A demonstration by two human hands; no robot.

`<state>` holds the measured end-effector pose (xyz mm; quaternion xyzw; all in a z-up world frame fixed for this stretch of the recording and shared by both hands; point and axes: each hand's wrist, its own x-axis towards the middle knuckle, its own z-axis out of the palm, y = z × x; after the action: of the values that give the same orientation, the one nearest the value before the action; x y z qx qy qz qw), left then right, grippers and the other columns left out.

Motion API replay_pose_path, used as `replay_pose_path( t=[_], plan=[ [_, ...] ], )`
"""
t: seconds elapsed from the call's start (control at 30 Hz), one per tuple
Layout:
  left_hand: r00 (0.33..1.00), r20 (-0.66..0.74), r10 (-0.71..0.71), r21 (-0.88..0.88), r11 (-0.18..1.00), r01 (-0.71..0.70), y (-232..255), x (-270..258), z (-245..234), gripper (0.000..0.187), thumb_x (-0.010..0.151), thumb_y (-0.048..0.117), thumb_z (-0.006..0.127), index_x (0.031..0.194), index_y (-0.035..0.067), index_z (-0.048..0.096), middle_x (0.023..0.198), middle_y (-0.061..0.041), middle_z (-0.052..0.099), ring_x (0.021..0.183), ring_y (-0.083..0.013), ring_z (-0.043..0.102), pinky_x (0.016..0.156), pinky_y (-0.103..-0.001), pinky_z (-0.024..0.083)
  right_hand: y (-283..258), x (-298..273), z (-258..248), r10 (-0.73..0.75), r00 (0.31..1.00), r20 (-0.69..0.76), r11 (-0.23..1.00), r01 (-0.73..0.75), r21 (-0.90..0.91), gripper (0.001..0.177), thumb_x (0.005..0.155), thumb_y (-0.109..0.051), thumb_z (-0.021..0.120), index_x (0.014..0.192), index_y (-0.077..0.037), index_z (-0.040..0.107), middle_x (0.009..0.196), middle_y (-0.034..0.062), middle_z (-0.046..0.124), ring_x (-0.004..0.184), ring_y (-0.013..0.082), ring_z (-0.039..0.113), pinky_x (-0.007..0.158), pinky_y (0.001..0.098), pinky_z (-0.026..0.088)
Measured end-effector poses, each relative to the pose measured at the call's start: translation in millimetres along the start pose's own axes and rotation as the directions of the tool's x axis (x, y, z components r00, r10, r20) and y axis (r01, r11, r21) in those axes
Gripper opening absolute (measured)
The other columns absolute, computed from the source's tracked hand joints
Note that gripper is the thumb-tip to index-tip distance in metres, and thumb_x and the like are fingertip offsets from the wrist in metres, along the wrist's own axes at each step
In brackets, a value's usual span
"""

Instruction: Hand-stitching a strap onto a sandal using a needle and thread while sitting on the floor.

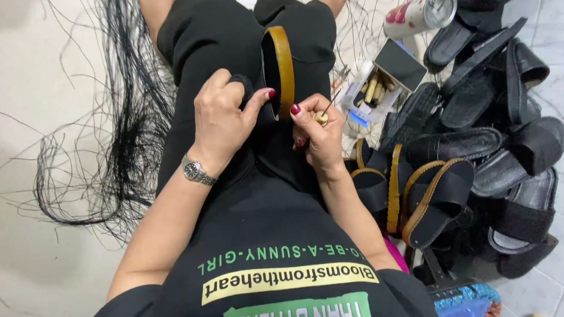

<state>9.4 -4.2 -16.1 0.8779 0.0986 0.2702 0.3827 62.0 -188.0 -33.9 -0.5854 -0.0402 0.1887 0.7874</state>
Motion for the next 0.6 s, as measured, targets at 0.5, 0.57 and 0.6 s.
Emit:
replay_pose_path(
  t=[0.5, 0.57, 0.6],
  plan=[
    [0.789, 0.256, -0.558, 0.134, 0.829, 0.543, 39.0, 13.9, -105.3, 0.058, 0.078, 0.040, 0.097, 0.079, 0.005, 0.051, 0.063, -0.014, 0.054, 0.063, -0.0409, 0.062, 0.059, -0.047, 0.044, -134.4, -36.0, -1.3, 0.204, 0.864, 0.461, 0.753, 0.163, -0.638, 0.005, 0.086, -0.013, 0.076, 0.086, -0.008, 0.078, 0.057, 0.0074, 0.066, 0.051, 0.0135, 0.057, 0.054, 0.0310, 0.049],
    [0.922, 0.323, -0.216, 0.002, 0.974, 0.227, 75.0, 6.7, -81.0, 0.051, 0.074, 0.039, 0.092, 0.082, -0.005, 0.067, 0.083, -0.026, 0.065, 0.084, -0.0478, 0.066, 0.071, -0.050, 0.053, -158.1, -41.0, 40.3, 0.247, 0.692, 0.678, 0.763, 0.293, -0.577, 0.009, 0.092, -0.014, 0.067, 0.091, -0.010, 0.075, 0.062, 0.0120, 0.066, 0.045, 0.0307, 0.060, 0.043, 0.0372, 0.049],
    [0.922, 0.319, -0.220, 0.003, 0.973, 0.231, 64.6, -0.4, -69.2, 0.051, 0.074, 0.039, 0.092, 0.082, -0.005, 0.067, 0.083, -0.026, 0.065, 0.084, -0.0478, 0.066, 0.071, -0.050, 0.053, -165.6, -31.3, 49.1, 0.250, 0.688, 0.681, 0.763, 0.293, -0.576, 0.009, 0.092, -0.014, 0.067, 0.091, -0.010, 0.075, 0.062, 0.0120, 0.066, 0.045, 0.0307, 0.060, 0.043, 0.0372, 0.049]
  ],
)
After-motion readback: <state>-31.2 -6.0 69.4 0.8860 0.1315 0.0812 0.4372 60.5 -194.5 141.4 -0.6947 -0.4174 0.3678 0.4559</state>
